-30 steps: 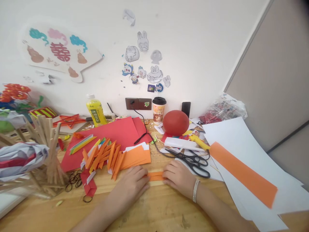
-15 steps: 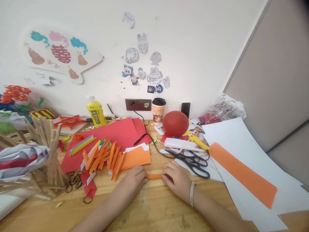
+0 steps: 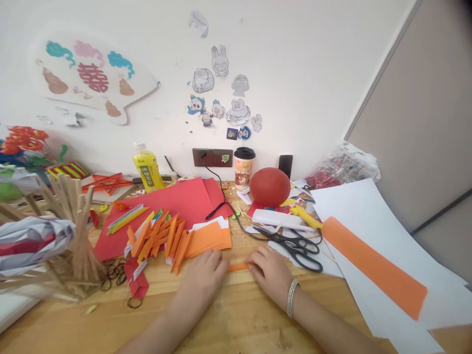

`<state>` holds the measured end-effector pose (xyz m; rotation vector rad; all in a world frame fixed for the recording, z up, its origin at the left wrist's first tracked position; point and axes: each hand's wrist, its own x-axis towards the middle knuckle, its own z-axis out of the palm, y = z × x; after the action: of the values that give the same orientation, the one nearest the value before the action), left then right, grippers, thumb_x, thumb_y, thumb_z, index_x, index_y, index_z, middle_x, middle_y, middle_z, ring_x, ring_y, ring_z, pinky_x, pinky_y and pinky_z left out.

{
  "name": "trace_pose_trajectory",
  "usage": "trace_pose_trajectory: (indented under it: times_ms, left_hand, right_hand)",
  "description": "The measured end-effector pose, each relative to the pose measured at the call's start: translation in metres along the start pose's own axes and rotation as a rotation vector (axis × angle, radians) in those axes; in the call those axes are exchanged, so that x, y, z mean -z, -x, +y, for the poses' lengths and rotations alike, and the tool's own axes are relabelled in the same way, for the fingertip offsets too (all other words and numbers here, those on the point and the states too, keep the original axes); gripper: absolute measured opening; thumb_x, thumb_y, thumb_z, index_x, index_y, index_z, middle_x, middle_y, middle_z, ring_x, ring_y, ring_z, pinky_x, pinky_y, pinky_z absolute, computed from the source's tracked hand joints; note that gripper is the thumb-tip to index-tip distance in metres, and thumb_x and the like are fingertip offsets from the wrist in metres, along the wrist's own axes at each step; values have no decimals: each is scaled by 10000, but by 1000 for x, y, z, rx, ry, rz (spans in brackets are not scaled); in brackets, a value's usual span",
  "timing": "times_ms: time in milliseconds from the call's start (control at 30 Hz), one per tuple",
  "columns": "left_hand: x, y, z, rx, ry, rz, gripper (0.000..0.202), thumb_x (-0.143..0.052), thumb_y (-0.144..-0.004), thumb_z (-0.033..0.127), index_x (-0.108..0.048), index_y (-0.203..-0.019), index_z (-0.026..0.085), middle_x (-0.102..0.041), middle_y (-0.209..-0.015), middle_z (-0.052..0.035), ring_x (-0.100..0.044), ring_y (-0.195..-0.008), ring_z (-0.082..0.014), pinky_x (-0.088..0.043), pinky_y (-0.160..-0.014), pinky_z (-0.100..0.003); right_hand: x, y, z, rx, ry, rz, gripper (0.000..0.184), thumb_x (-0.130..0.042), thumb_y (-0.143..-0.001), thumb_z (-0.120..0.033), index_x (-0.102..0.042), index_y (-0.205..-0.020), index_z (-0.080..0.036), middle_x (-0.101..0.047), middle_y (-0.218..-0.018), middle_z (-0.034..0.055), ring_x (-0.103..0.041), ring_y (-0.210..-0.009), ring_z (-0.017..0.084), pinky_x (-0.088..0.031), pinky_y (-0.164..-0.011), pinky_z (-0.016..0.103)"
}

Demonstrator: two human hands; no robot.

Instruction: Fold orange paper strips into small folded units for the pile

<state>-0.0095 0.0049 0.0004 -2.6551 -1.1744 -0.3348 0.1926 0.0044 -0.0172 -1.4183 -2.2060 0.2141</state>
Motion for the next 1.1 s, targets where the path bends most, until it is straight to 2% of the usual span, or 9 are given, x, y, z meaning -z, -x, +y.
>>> trace_pose_trajectory:
  times_ms: [100, 200, 333, 433, 633, 800, 900, 1000, 1100]
  left_hand:
    - [-9, 4, 6, -222, -36, 95, 262, -395, -912, 172, -545, -1121, 123, -601, -1147, -136, -557, -1038, -254, -472, -858, -393]
    - [-16, 7, 12, -299, -19, 17, 477, -444, -903, 395, -473, -1242, 61, -517, -1270, -187, -500, -1152, -297, -456, -920, -405]
    - [-13, 10, 14, -255, 60, -158, 590, -468, -881, 437, -377, -1332, 68, -381, -1370, -183, -409, -1236, -303, -414, -977, -406]
    - [-3, 10, 14, -182, 97, -278, 614, -509, -859, 389, -339, -1356, 71, -293, -1403, -182, -337, -1275, -307, -371, -1011, -406]
    - [15, 15, 14, -15, 83, -492, 579, -523, -771, 253, -426, -1306, 56, -321, -1371, -191, -369, -1253, -316, -377, -1002, -414]
    - [20, 26, 8, 6, -2, -422, 448, -462, -761, 128, -553, -1193, 52, -516, -1255, -200, -513, -1144, -313, -425, -936, -434]
    - [27, 22, 3, 65, -24, -355, 280, -423, -830, 133, -681, -935, 111, -686, -966, -157, -630, -903, -300, -473, -808, -438]
    - [28, 13, 0, 182, -14, -245, 330, -355, -893, 138, -659, -767, 158, -660, -754, -89, -618, -729, -256, -481, -688, -402]
    - [22, 9, 2, 193, 84, -152, 170, -460, -861, 141, -627, -846, 168, -629, -878, -76, -586, -824, -241, -464, -736, -378]
  right_hand:
    - [-1, 1, -2, 31, 120, 13, 133, -525, -836, -135, -639, -797, -190, -565, -785, 31, -500, -775, 169, -363, -654, 270]
    - [0, 3, -6, 83, 198, 35, 136, -521, -838, -170, -655, -824, -187, -573, -815, 49, -491, -781, 180, -367, -650, 285]
    - [4, 8, -7, 174, 203, 31, 216, -570, -816, -268, -648, -1007, -202, -587, -1053, 89, -487, -905, 229, -395, -761, 363]
    - [13, 12, -5, 132, 209, -6, 264, -573, -819, -277, -637, -1073, -240, -582, -1144, 77, -480, -977, 245, -396, -821, 396]
    - [31, 12, 0, 68, 250, -113, 237, -561, -829, -231, -669, -1036, -269, -595, -1186, 31, -500, -982, 228, -417, -855, 388]
    - [25, 11, 3, 125, 273, -69, 224, -567, -824, -228, -674, -1020, -247, -608, -1163, 44, -516, -966, 231, -435, -821, 378]
    - [19, 12, 5, 194, 286, -23, 210, -581, -809, -205, -673, -998, -207, -626, -1112, 68, -526, -943, 227, -442, -797, 368]
    - [14, 11, 3, 234, 266, 16, 202, -587, -798, -193, -661, -986, -196, -642, -1055, 66, -533, -912, 220, -447, -773, 358]
    - [11, 10, -2, 254, 233, 60, 193, -567, -807, -190, -650, -979, -219, -643, -1009, 58, -537, -878, 211, -450, -732, 346]
